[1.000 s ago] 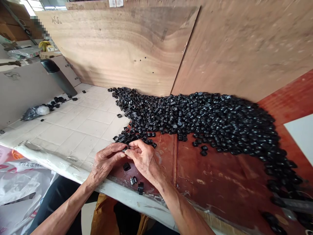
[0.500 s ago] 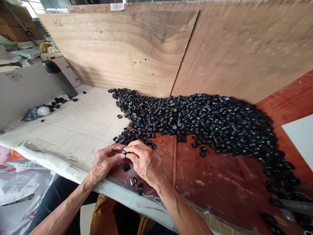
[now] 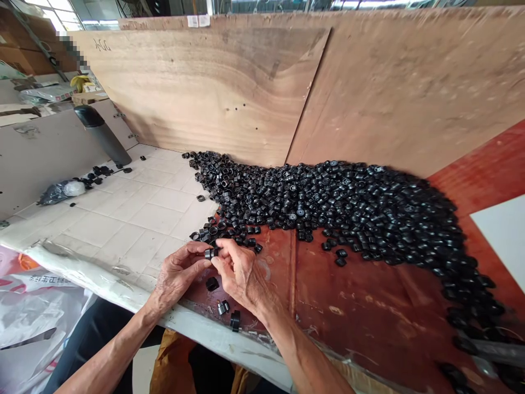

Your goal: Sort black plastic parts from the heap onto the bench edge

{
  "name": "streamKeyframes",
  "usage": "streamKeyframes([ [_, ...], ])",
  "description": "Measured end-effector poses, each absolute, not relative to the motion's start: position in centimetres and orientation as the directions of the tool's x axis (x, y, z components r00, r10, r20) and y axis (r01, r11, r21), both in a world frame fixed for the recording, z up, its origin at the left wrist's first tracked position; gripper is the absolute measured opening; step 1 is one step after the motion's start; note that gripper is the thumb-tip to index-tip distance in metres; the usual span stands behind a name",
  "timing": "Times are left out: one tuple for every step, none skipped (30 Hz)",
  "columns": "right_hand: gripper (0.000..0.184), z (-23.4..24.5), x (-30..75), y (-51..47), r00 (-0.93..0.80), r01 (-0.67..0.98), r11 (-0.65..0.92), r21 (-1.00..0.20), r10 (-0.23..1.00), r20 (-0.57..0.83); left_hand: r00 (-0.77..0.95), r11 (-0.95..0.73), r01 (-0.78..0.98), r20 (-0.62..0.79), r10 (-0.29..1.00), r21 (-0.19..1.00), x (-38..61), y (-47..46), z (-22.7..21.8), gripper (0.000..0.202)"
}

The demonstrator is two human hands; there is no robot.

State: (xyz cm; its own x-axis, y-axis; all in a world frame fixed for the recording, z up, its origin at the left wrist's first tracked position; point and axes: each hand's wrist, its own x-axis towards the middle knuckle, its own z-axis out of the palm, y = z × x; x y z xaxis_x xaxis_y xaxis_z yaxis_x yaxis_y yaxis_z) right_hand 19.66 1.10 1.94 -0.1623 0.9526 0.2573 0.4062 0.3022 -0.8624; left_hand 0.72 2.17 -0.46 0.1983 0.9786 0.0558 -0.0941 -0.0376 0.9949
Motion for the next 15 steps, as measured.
streamKeyframes([
  [0.017,1.94,19.72,1.13,-0.165,0.429,0.297,-0.853,0.954,0.249,0.200,-0.039,-0.092,0.057,0.978,0.995,0.69,2.17,-0.54,0.023],
  [0.024,1.93,19.76,1.16,-0.154,0.459,0.286,-0.842,0.958,0.241,0.207,-0.045,-0.090,0.063,0.976,0.995,0.66,2.18,-0.61,0.023],
  [0.037,1.93,19.78,1.19,-0.133,0.485,0.270,-0.832,0.963,0.235,0.210,-0.052,-0.088,0.070,0.975,0.995,0.62,2.19,-0.69,0.023],
  [0.045,1.95,19.78,1.21,-0.109,0.497,0.257,-0.829,0.966,0.235,0.207,-0.060,-0.088,0.077,0.975,0.994,0.59,2.20,-0.76,0.023],
  [0.048,2.01,19.76,1.21,-0.094,0.491,0.253,-0.834,0.967,0.238,0.198,-0.064,-0.088,0.080,0.977,0.994,0.56,2.22,-0.82,0.024],
  [0.047,2.09,19.74,1.21,-0.088,0.472,0.253,-0.844,0.967,0.240,0.191,-0.064,-0.087,0.080,0.978,0.994,0.53,2.24,-0.85,0.024],
  [0.045,2.19,19.71,1.20,-0.089,0.451,0.250,-0.857,0.968,0.236,0.185,-0.063,-0.086,0.078,0.980,0.994,0.51,2.25,-0.86,0.024],
  [0.044,2.29,19.68,1.18,-0.097,0.435,0.246,-0.866,0.969,0.227,0.187,-0.060,-0.085,0.075,0.980,0.995,0.50,2.26,-0.84,0.024],
  [0.045,2.38,19.66,1.16,-0.106,0.425,0.241,-0.873,0.971,0.216,0.190,-0.057,-0.084,0.072,0.979,0.995,0.50,2.26,-0.78,0.024],
  [0.044,2.43,19.65,1.15,-0.113,0.419,0.236,-0.877,0.972,0.208,0.192,-0.054,-0.084,0.069,0.979,0.995,0.52,2.26,-0.70,0.024],
  [0.040,2.45,19.65,1.15,-0.114,0.411,0.236,-0.881,0.972,0.207,0.189,-0.054,-0.087,0.070,0.980,0.995,0.54,2.25,-0.59,0.024],
  [0.031,2.44,19.65,1.16,-0.119,0.396,0.245,-0.885,0.969,0.215,0.184,-0.053,-0.094,0.070,0.981,0.994,0.56,2.23,-0.48,0.023],
  [0.021,2.41,19.64,1.17,-0.127,0.378,0.260,-0.889,0.965,0.228,0.182,-0.048,-0.103,0.066,0.981,0.994,0.59,2.20,-0.38,0.023],
  [0.015,2.38,19.64,1.18,-0.133,0.367,0.271,-0.890,0.962,0.238,0.189,-0.038,-0.111,0.059,0.980,0.993,0.61,2.17,-0.29,0.023],
  [0.014,2.36,19.63,1.18,-0.130,0.372,0.272,-0.887,0.962,0.240,0.202,-0.027,-0.119,0.050,0.978,0.993,0.62,2.15,-0.22,0.023],
])
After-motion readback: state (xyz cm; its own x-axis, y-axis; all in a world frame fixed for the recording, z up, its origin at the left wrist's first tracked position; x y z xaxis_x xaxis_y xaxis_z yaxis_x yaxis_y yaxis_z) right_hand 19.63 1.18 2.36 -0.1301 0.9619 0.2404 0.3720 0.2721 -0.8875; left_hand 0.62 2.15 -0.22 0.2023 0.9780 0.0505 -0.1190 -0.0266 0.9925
